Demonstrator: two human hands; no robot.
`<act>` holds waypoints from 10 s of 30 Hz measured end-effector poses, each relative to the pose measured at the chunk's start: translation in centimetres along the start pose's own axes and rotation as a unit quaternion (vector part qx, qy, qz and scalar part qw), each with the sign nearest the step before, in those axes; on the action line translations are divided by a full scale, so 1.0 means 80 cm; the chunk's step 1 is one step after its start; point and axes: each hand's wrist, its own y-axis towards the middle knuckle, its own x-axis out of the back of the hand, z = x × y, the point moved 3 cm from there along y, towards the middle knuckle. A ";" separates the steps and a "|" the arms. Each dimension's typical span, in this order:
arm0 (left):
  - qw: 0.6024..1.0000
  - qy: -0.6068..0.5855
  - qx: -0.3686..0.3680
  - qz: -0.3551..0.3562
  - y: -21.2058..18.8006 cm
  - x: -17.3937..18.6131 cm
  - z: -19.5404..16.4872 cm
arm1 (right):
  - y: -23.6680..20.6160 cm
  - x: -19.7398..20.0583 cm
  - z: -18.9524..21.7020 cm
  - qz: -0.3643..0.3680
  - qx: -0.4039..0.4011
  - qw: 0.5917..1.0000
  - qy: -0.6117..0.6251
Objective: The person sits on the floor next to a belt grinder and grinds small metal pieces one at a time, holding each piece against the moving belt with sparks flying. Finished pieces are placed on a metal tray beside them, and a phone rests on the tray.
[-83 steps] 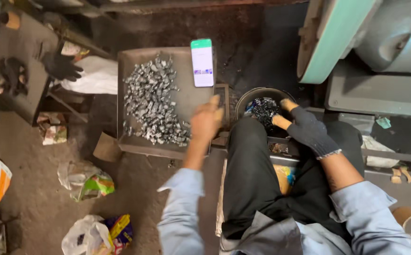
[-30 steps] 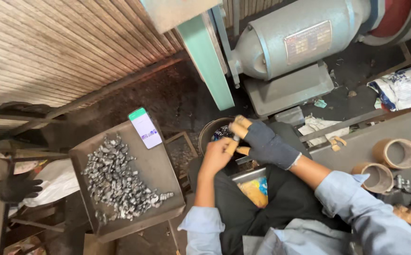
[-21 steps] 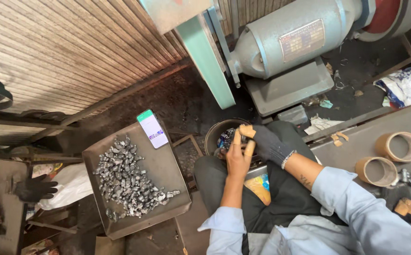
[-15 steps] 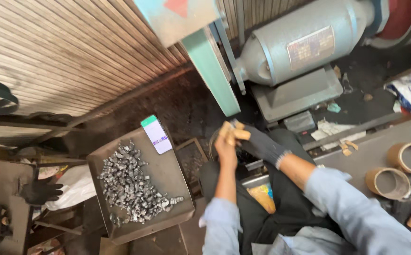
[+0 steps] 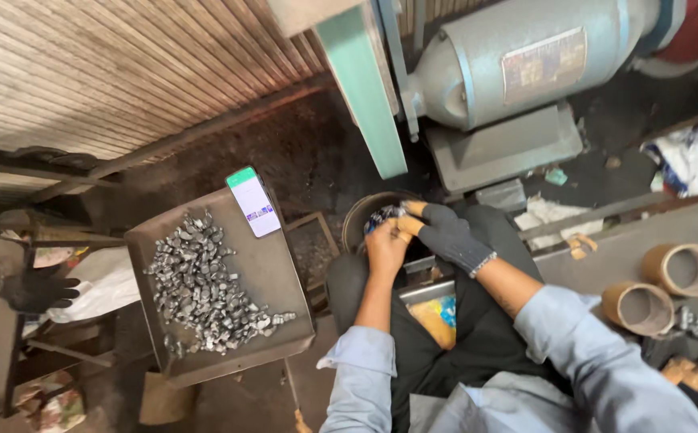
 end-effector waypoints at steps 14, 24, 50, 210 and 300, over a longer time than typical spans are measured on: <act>0.965 -0.205 0.134 0.096 0.074 -0.036 0.036 | 0.067 -0.014 -0.003 -0.048 -0.047 0.982 0.174; 0.992 0.056 -0.104 -0.054 0.047 -0.010 -0.033 | 0.026 -0.013 0.041 -0.205 0.120 0.971 -0.038; 0.987 -0.104 -0.013 -0.121 0.029 0.087 -0.009 | 0.034 -0.036 0.052 0.169 0.152 0.948 0.223; 0.817 0.573 0.044 0.056 -0.116 0.273 0.027 | -0.081 -0.080 -0.006 0.196 0.043 0.908 -0.368; 0.976 -0.158 0.120 0.091 0.081 -0.040 0.032 | 0.070 -0.004 0.001 -0.064 -0.020 0.995 0.069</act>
